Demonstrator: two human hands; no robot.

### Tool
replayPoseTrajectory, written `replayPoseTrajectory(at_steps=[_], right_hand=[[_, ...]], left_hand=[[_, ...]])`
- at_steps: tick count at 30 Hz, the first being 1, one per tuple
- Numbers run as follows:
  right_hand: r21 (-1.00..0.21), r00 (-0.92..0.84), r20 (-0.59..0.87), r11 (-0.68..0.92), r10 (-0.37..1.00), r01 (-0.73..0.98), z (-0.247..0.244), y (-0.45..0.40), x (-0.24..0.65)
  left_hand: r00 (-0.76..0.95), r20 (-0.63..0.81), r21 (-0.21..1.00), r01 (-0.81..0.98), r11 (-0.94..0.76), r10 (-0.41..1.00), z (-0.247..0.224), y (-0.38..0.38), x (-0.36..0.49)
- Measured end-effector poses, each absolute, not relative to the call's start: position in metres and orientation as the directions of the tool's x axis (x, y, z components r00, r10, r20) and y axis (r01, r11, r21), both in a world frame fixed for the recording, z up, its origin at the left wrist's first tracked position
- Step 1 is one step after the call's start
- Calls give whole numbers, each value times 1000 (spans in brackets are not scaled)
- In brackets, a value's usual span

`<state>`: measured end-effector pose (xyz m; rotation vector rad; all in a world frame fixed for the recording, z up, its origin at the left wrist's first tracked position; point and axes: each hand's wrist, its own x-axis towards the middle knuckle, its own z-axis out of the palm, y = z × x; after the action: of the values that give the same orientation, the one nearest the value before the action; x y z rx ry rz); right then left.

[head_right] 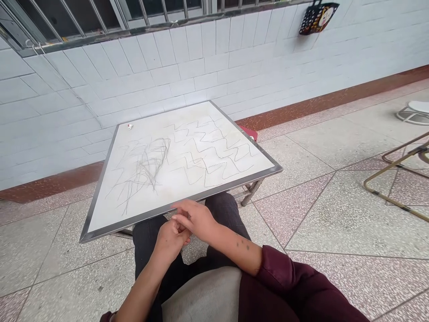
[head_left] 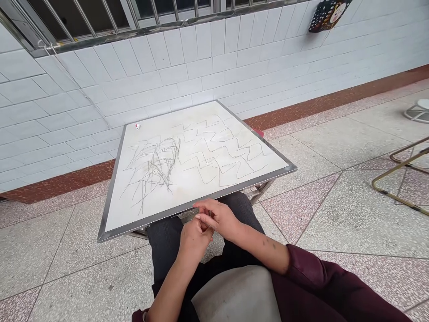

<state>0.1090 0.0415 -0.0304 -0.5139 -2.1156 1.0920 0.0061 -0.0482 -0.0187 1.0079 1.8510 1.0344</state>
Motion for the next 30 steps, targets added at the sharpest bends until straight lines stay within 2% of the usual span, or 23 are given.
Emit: replayPoseTrajectory(at_steps=[3, 6, 10, 12, 14, 17, 24, 27, 30], right_hand=[[-845, -664, 381, 533, 644, 32, -28, 44, 108], [-907, -618, 316, 421, 720, 26, -27, 46, 108], [-948, -587, 263, 318, 765, -10, -26, 51, 113], [-938, -586, 283, 345, 760, -6, -24, 53, 117], [-918, -587, 315, 397, 745, 11, -22, 53, 119], [-892, -591, 349, 451, 728, 28, -21, 51, 118], [-851, -607, 362, 517, 707, 94, -20, 47, 114], [-829, -600, 378, 547, 705, 121, -19, 47, 115], [-783, -622, 405, 606, 670, 143, -21, 48, 115]], left_hand=[[-347, -246, 911, 236, 338, 905, -18, -45, 11], [-280, -251, 935, 176, 307, 926, -18, -45, 15], [-217, -343, 935, 13, 354, 914, -22, -55, -4], [-327, -367, 928, -59, 368, 871, -24, -62, -25], [-519, -310, 947, -96, 307, 796, -22, -68, -45], [-595, -211, 971, -38, 235, 776, -10, -73, -60], [-411, -211, 949, 132, 287, 887, 18, -66, -40], [-407, -193, 933, 204, 295, 893, 15, -63, -37], [-418, -112, 901, 341, 270, 902, 11, -61, -36]])
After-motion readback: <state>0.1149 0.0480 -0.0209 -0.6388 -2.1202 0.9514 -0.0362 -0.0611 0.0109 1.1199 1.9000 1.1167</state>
